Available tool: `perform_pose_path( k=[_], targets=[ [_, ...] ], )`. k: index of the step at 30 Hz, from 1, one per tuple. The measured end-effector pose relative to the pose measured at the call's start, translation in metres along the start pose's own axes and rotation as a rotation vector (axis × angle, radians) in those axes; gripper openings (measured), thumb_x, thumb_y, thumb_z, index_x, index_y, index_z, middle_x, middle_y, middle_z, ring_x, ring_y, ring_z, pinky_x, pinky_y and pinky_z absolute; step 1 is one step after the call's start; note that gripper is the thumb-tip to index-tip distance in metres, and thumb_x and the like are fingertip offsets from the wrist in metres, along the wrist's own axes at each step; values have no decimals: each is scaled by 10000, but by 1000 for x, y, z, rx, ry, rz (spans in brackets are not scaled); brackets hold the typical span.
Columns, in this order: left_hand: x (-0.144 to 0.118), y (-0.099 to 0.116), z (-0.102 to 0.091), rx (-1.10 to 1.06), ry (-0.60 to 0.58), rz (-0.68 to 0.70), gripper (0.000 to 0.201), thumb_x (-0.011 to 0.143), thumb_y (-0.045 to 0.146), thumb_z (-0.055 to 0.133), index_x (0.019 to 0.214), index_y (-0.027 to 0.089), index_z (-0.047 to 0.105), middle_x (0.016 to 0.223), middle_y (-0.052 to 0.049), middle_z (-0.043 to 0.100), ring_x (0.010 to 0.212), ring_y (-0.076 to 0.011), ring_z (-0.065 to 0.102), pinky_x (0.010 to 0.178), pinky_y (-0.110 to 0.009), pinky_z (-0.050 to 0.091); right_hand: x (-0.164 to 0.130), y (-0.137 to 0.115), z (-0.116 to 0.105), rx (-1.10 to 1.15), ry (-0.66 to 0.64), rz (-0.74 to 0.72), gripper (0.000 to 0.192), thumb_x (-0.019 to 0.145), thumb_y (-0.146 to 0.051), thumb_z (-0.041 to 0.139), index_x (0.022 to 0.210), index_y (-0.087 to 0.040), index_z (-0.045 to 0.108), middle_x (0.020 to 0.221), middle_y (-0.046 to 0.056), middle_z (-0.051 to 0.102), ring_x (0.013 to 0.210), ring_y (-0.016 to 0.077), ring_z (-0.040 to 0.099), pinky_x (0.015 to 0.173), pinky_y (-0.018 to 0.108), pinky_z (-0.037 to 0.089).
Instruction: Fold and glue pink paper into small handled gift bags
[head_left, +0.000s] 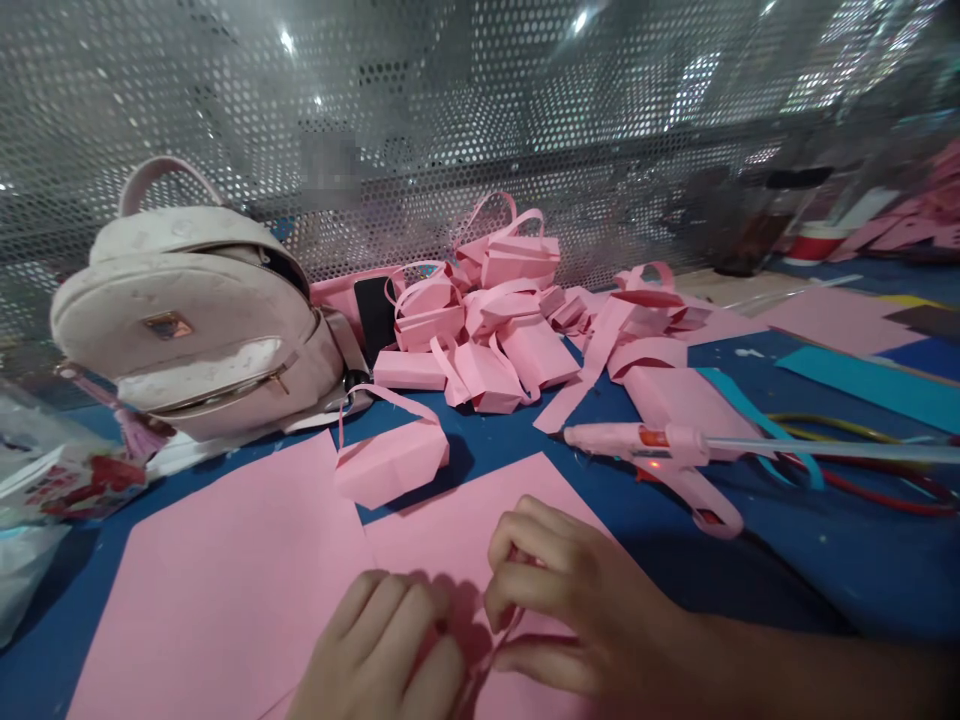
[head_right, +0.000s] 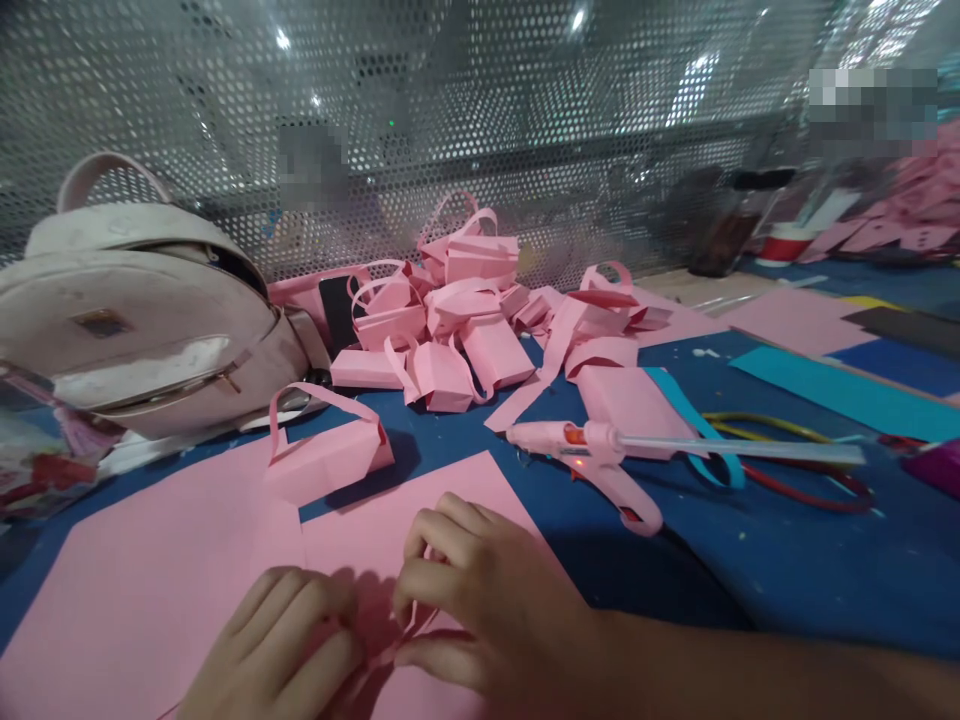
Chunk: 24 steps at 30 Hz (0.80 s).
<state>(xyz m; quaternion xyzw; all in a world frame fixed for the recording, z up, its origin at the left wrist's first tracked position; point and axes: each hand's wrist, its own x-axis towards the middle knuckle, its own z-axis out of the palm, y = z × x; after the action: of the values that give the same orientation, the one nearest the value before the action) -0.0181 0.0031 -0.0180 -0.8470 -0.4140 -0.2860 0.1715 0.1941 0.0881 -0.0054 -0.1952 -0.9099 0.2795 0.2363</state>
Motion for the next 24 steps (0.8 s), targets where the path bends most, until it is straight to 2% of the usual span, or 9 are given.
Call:
perform_pose_path(
  k=[4, 8, 18, 24],
  targets=[
    [-1, -2, 2, -144, -117, -128, 266, 1036, 228, 390, 865, 182, 589, 863, -63, 614, 757, -195, 505, 660, -323, 428, 2, 0, -2, 54, -3, 38, 288, 898, -470, 730, 801, -201, 690, 873, 9, 601, 818, 166, 534, 662, 289, 367],
    [-2, 0, 2, -218, -152, -187, 381, 1068, 292, 282, 860, 182, 582, 879, -68, 572, 772, -202, 473, 672, -345, 408, 4, -1, -3, 76, -13, 55, 324, 927, -486, 687, 792, -192, 690, 876, 17, 603, 832, 168, 540, 674, 289, 383],
    [-1, -1, -2, -238, -162, -148, 263, 1029, 224, 408, 965, 187, 661, 892, -64, 577, 796, -215, 496, 662, -344, 423, 2, 0, 0, 62, -66, 89, 199, 803, -317, 848, 810, -199, 688, 914, -3, 602, 877, 166, 545, 680, 275, 389],
    [0, 1, -2, -178, -133, -130, 154, 982, 185, 519, 966, 203, 671, 951, -62, 652, 832, -203, 563, 691, -324, 482, 2, 3, 2, 31, -38, 37, 207, 781, -321, 862, 820, -217, 687, 878, -21, 581, 841, 152, 532, 656, 270, 354]
  ],
)
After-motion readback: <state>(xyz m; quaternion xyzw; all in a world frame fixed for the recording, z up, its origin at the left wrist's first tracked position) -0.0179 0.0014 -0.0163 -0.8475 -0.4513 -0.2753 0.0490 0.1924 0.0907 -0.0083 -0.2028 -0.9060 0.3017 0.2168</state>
